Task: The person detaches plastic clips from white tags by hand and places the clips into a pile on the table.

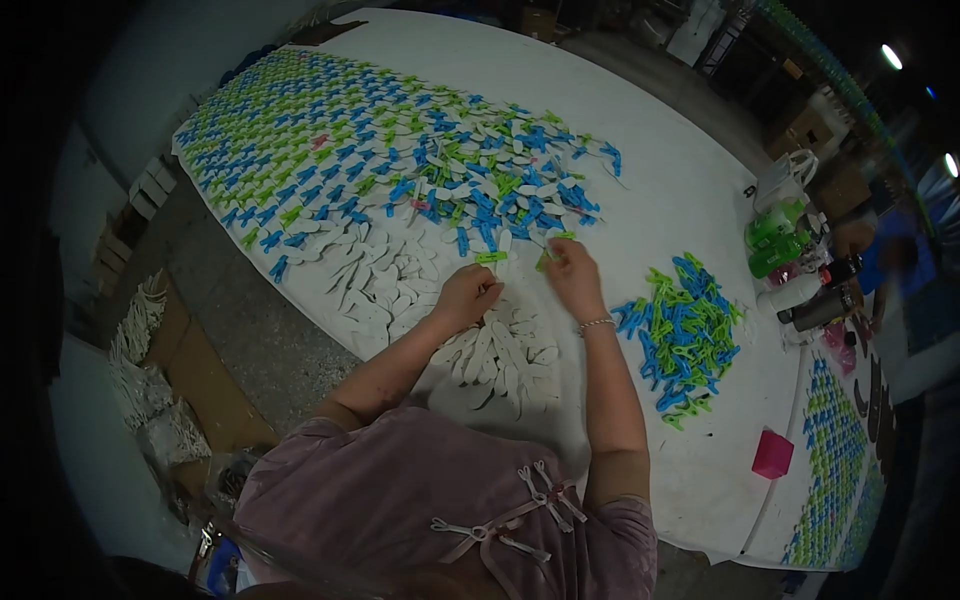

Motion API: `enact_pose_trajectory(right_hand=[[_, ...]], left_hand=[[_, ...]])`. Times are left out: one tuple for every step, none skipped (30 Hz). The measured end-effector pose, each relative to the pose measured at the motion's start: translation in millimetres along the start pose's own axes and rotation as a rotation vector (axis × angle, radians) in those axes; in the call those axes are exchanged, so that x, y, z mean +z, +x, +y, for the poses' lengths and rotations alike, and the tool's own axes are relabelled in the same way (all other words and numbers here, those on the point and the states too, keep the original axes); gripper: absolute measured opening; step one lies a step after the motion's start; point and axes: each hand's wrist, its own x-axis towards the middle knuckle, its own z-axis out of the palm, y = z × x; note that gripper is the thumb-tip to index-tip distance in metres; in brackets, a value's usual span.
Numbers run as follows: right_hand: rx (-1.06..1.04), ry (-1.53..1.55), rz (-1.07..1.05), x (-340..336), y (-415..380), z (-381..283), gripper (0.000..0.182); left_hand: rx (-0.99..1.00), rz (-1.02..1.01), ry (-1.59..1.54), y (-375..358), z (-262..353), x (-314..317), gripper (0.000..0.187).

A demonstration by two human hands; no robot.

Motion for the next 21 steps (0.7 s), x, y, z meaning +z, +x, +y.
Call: enact_pose_trajectory(right_hand=[[-0.080, -0.051, -0.131, 16, 7, -20, 0.034], [-0.251, -0.173, -0.147, 32, 16, -25, 0.040], [-0.423, -0.293, -0.160, 46, 25, -27, 0.046], [-0.428, -0.291, -0.165, 55, 34, -29, 0.046], [-0.391, -0.362, -0.257, 63, 44, -31, 0.045], [-0.354, -0.435, -0.347, 69, 54, -31, 0.044], [-0.359, -0.436, -0.350, 70, 64, -31, 0.044], [-0.306, -0.402, -0.437, 68, 74, -29, 0.040], [-0.252, -0.368, -0.523, 68, 79, -26, 0.037], [-0.253, -0.371, -0.528, 66, 82, -22, 0.037], [-0.150, -0.307, -0.550, 65, 83, -17, 0.032], [-0.045, -0.243, -0.570, 64, 83, -16, 0.028], [-0.042, -0.248, -0.571, 64, 79, -14, 0.028], [-0.102, -0.242, -0.504, 63, 71, -11, 0.026], [-0.160, -0.236, -0.437, 63, 66, -9, 0.023], [-0.157, -0.240, -0.438, 63, 65, -9, 0.023], [-0.195, -0.226, -0.404, 65, 65, -9, 0.022], [-0.234, -0.210, -0.370, 69, 65, -9, 0.022], [-0.235, -0.211, -0.372, 73, 66, -10, 0.022], [-0.233, -0.210, -0.365, 77, 69, -12, 0.021], [-0.232, -0.209, -0.358, 81, 70, -12, 0.020]], left_hand=[[-0.028, 0.010, -0.028, -1, 0, -1, 0.016], [-0.057, 0.019, -0.055, -2, 1, -3, 0.016], [-0.062, 0.024, -0.053, -3, 1, -4, 0.016], [-0.096, 0.090, -0.108, -4, 2, -5, 0.014], [-0.129, 0.154, -0.164, -5, 2, -6, 0.013], [-0.131, 0.158, -0.162, -5, 2, -6, 0.013], [-0.148, 0.163, -0.173, -4, 2, -7, 0.014], [-0.165, 0.167, -0.184, -3, 1, -7, 0.015], [-0.168, 0.171, -0.186, -2, -1, -6, 0.015], [-0.176, 0.212, -0.249, -2, -6, -3, 0.016], [-0.183, 0.251, -0.312, -2, -11, -1, 0.017], [-0.185, 0.252, -0.316, -1, -14, 1, 0.017], [-0.196, 0.284, -0.402, 0, -17, 4, 0.017], [-0.207, 0.315, -0.489, 0, -20, 6, 0.017], [-0.208, 0.315, -0.496, 1, -16, 4, 0.017], [-0.197, 0.376, -0.492, 2, -11, 1, 0.015], [-0.186, 0.437, -0.487, 3, -9, -1, 0.014], [-0.187, 0.437, -0.489, 3, -12, 0, 0.014], [-0.214, 0.444, -0.501, 3, -19, 2, 0.011], [-0.241, 0.451, -0.511, 2, -23, 3, 0.009], [-0.240, 0.454, -0.510, 2, -24, 3, 0.009]])
